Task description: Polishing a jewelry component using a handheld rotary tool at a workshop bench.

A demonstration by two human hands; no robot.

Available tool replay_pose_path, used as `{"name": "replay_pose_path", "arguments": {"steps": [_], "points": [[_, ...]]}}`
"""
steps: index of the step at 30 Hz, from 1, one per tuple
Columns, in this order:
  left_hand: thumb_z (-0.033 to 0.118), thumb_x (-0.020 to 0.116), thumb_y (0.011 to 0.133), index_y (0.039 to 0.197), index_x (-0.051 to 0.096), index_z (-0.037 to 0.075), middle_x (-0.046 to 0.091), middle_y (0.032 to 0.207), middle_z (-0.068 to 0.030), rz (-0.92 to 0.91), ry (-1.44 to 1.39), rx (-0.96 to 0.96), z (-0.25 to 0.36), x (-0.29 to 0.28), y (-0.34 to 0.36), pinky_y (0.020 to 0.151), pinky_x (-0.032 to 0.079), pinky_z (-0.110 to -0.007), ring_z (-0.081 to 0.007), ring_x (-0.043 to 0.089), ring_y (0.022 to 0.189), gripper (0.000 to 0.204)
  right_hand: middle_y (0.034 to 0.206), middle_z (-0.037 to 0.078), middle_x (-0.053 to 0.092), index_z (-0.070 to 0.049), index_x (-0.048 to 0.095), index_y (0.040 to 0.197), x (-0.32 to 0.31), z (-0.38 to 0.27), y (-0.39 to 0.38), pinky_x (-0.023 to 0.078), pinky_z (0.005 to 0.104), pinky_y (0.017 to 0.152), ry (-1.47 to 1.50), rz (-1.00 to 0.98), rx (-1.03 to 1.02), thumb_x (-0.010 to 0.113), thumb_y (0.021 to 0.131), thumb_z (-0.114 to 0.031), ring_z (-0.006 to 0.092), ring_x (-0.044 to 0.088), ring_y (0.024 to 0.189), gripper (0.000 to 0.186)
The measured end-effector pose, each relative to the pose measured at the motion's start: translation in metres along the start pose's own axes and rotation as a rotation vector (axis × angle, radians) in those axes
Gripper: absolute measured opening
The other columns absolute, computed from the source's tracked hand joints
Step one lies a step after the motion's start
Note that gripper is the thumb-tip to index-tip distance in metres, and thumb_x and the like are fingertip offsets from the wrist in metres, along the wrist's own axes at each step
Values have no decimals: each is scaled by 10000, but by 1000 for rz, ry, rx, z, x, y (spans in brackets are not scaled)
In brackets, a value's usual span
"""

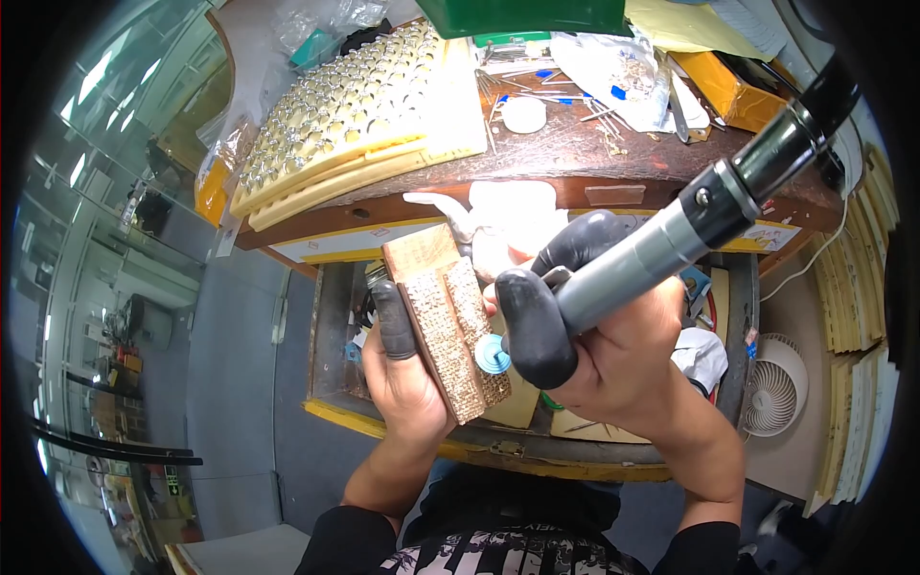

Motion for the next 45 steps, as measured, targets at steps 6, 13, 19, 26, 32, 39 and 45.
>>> {"name": "replay_pose_path", "arguments": {"steps": [6, 13, 19, 26, 32, 39, 45], "points": [[437, 368, 1086, 1240, 568, -99, 688, 1091, -195, 15, 26, -2, 1, -1, -2, 856, 571, -350, -230, 693, 950, 592, 686, 85, 634, 22, 678, 732, -2, -1, 3, 534, 302, 584, 16, 11, 11, 695, 839, 19, 170, 620, 585, 108], [429, 374, 1087, 1251, 557, -104, 684, 1103, -201, -4, 37, 39, 4, 3, -2, 832, 573, -343, -230, 689, 955, 587, 685, 85, 642, 15, 689, 738, -2, -3, 4, 544, 306, 599, 17, 18, -4, 706, 839, 6, 172, 619, 582, 103], [433, 378, 1085, 1253, 551, -106, 680, 1096, -203, -25, 62, 7, 4, 5, -2, 805, 580, -344, -230, 683, 960, 591, 685, 86, 640, 19, 689, 741, -1, 0, 2, 546, 302, 606, 13, 10, 8, 710, 839, 6, 171, 620, 580, 102], [430, 382, 1084, 1255, 552, -103, 676, 1104, -206, -31, 45, 27, 3, 5, -2, 815, 581, -346, -232, 682, 974, 584, 684, 90, 649, 20, 697, 749, -1, -1, 1, 545, 303, 602, 3, 12, -22, 701, 848, 10, 170, 628, 582, 99], [410, 396, 1084, 1266, 539, -106, 673, 1121, -209, -8, 36, 29, 3, 3, -3, 857, 577, -370, -250, 682, 993, 565, 670, 79, 625, 15, 707, 757, -1, -2, 3, 507, 296, 556, -2, 24, -11, 707, 838, 13, 163, 603, 554, 81], [390, 328, 1105, 1283, 561, -50, 659, 1188, -157, -53, 30, 10, 2, 6, -4, 946, 527, -344, -206, 658, 1046, 529, 653, 78, 599, 12, 659, 712, -1, -2, 3, 480, 287, 513, 0, 26, -10, 713, 833, 13, 161, 589, 540, 132], [437, 379, 1084, 1236, 569, -95, 689, 1095, -195, 49, 47, -21, 4, 2, -2, 838, 577, -349, -224, 694, 936, 585, 692, 99, 605, 29, 622, 722, -4, -4, 5, 512, 289, 534, 43, 16, -29, 692, 850, 25, 154, 610, 551, 146]]}}
Point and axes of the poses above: each hand's wrist, its own y-axis towards the middle knuckle, its own x-axis out of the palm, z = x × y, the point moved 10 cm from there along y, towards the middle knuckle
